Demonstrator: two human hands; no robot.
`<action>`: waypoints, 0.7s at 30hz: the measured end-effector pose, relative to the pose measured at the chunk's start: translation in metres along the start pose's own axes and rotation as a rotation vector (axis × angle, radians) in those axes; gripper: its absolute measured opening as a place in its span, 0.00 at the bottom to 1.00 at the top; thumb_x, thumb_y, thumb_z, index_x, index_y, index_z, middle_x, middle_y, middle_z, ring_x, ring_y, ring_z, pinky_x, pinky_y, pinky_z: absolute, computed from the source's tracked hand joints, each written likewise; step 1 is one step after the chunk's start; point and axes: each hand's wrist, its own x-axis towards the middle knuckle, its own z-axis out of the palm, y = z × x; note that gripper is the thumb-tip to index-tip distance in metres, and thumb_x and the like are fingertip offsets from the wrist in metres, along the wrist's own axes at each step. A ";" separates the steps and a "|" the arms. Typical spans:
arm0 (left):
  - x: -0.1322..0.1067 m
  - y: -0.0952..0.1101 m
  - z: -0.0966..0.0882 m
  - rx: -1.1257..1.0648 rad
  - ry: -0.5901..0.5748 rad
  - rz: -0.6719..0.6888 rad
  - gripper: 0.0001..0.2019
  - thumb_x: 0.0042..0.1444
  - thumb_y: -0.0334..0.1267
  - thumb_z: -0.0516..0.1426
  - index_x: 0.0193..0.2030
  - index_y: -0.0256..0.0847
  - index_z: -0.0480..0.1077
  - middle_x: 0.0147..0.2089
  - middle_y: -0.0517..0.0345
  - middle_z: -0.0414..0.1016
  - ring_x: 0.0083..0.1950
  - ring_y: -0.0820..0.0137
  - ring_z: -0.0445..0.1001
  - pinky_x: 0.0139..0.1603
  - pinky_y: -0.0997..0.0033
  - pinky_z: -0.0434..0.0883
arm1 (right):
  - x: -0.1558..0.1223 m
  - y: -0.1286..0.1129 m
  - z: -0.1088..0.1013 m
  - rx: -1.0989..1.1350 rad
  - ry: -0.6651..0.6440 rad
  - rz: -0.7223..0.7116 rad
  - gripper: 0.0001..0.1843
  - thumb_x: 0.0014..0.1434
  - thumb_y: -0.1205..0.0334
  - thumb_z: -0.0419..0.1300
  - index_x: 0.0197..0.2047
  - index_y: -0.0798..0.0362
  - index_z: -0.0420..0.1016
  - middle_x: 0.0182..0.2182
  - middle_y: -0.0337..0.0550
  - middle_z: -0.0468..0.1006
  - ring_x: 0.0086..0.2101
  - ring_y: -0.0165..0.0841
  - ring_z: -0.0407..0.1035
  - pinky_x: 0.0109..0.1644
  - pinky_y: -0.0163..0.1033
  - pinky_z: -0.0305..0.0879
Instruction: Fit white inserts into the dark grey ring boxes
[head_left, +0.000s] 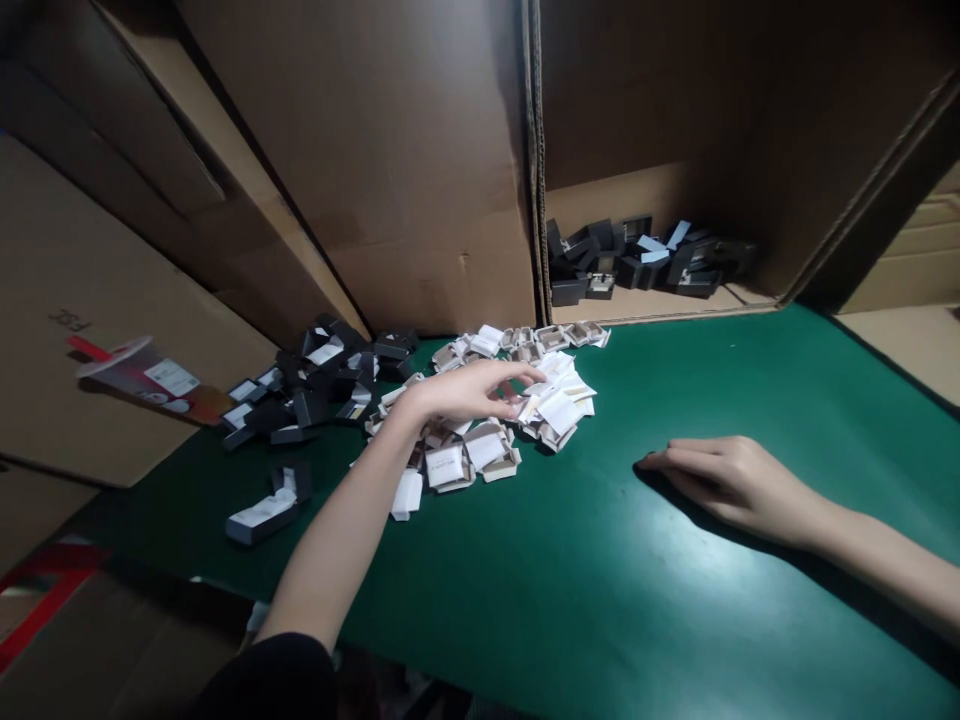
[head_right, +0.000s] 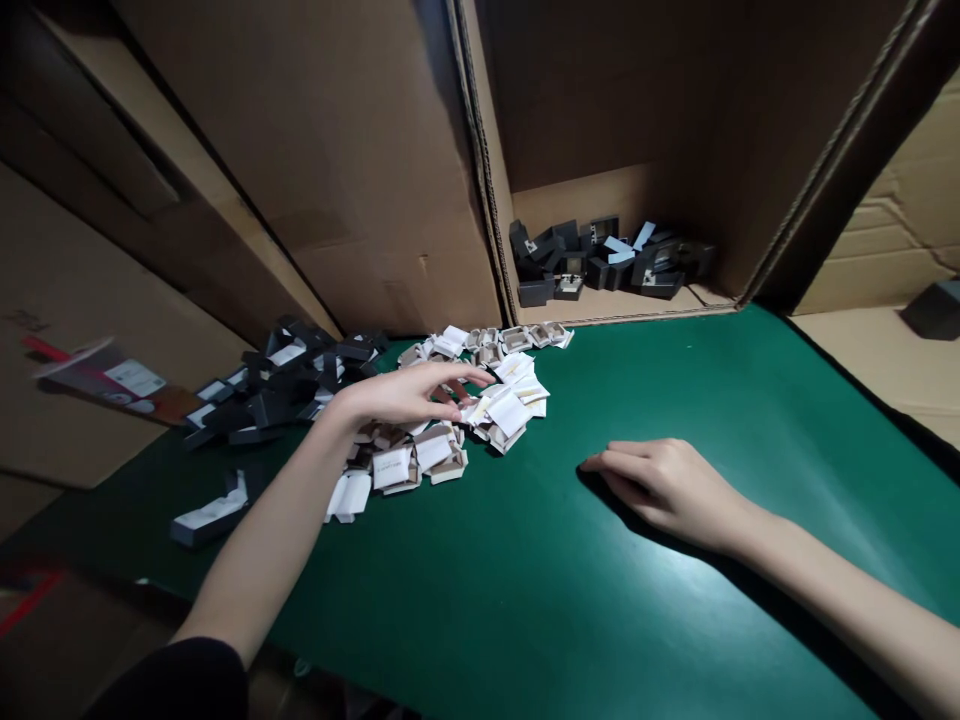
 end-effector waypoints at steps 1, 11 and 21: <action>-0.001 -0.001 -0.002 0.024 0.034 -0.023 0.24 0.56 0.36 0.55 0.61 0.44 0.60 0.61 0.52 0.64 0.53 0.65 0.70 0.44 0.72 0.67 | 0.000 0.000 0.000 0.007 -0.040 -0.003 0.14 0.66 0.62 0.48 0.47 0.49 0.72 0.32 0.41 0.77 0.26 0.28 0.70 0.28 0.34 0.59; 0.007 -0.009 0.011 0.204 0.007 -0.205 0.29 0.50 0.48 0.61 0.58 0.43 0.64 0.54 0.52 0.70 0.48 0.61 0.71 0.39 0.70 0.66 | 0.002 0.002 -0.002 0.042 -0.114 0.001 0.15 0.67 0.62 0.46 0.50 0.52 0.71 0.31 0.42 0.75 0.27 0.29 0.69 0.29 0.35 0.58; 0.029 0.005 0.042 0.219 0.130 0.148 0.19 0.62 0.46 0.53 0.57 0.40 0.64 0.56 0.51 0.70 0.54 0.62 0.69 0.48 0.67 0.65 | 0.005 -0.003 -0.005 -0.069 0.103 -0.144 0.22 0.61 0.69 0.52 0.59 0.49 0.65 0.54 0.51 0.69 0.51 0.39 0.66 0.49 0.44 0.67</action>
